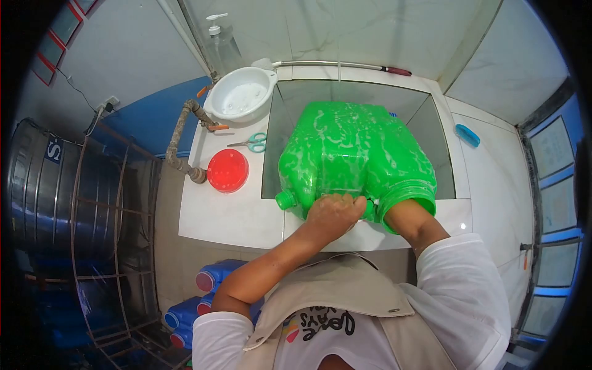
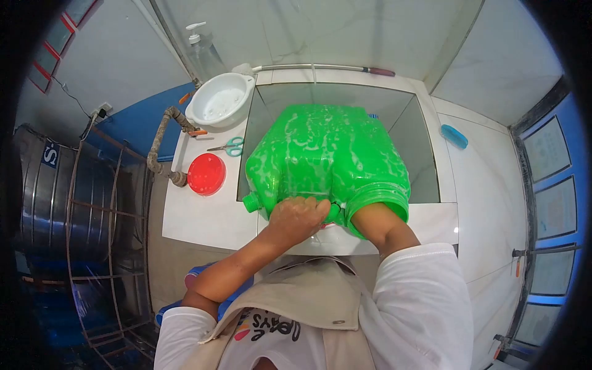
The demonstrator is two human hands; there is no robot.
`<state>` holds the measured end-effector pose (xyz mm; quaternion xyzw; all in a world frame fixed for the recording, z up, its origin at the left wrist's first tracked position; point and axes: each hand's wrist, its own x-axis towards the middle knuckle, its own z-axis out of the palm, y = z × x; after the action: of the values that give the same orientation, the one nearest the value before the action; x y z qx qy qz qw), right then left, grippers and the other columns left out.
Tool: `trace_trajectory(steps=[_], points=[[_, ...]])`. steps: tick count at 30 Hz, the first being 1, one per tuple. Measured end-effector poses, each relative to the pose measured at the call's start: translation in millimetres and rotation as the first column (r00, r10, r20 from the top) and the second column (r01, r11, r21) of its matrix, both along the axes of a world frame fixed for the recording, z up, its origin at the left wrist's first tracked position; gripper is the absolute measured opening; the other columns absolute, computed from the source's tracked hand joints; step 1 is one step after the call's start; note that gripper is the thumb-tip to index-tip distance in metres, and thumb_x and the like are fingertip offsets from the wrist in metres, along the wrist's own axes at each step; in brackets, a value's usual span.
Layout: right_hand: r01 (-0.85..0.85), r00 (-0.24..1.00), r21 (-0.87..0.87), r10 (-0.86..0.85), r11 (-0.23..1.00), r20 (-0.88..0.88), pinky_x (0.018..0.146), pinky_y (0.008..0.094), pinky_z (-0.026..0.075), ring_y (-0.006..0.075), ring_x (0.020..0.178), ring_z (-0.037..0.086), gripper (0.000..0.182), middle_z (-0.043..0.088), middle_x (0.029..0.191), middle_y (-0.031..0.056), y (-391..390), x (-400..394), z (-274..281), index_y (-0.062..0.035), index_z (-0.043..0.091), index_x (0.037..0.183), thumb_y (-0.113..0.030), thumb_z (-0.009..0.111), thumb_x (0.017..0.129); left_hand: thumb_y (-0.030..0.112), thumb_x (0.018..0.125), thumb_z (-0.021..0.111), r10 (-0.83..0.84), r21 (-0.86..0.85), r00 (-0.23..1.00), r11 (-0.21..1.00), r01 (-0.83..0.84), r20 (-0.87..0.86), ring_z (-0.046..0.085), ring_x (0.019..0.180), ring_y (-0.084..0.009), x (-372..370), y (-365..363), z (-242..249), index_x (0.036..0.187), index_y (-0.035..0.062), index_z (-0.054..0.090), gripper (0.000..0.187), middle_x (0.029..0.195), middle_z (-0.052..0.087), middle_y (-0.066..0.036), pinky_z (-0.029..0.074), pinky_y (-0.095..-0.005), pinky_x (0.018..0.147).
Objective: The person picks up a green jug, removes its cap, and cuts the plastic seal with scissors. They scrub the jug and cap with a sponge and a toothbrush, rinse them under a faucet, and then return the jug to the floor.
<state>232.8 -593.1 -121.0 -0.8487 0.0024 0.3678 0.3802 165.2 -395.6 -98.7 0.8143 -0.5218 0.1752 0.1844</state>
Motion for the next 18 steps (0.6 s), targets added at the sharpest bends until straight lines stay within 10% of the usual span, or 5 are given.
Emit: trace_trajectory(steps=[18], points=[[0.230, 0.963, 0.172, -0.199, 0.958, -0.179, 0.070, 0.0411, 0.045, 0.0248, 0.083, 0.057, 0.023, 0.063, 0.093, 0.0135, -1.3, -62.5, -9.1, -0.0051, 0.063, 0.092, -0.019, 0.057, 0.075, 0.005, 0.064, 0.058, 0.045, 0.031, 0.999, 0.998, -0.046, 0.026, 0.056, 0.045, -0.0208, 2.5, -7.3, 0.0, 0.065, 0.0091, 0.047, 0.012, 0.052, 0.050, -0.006, 0.045, -0.0339, 0.041]])
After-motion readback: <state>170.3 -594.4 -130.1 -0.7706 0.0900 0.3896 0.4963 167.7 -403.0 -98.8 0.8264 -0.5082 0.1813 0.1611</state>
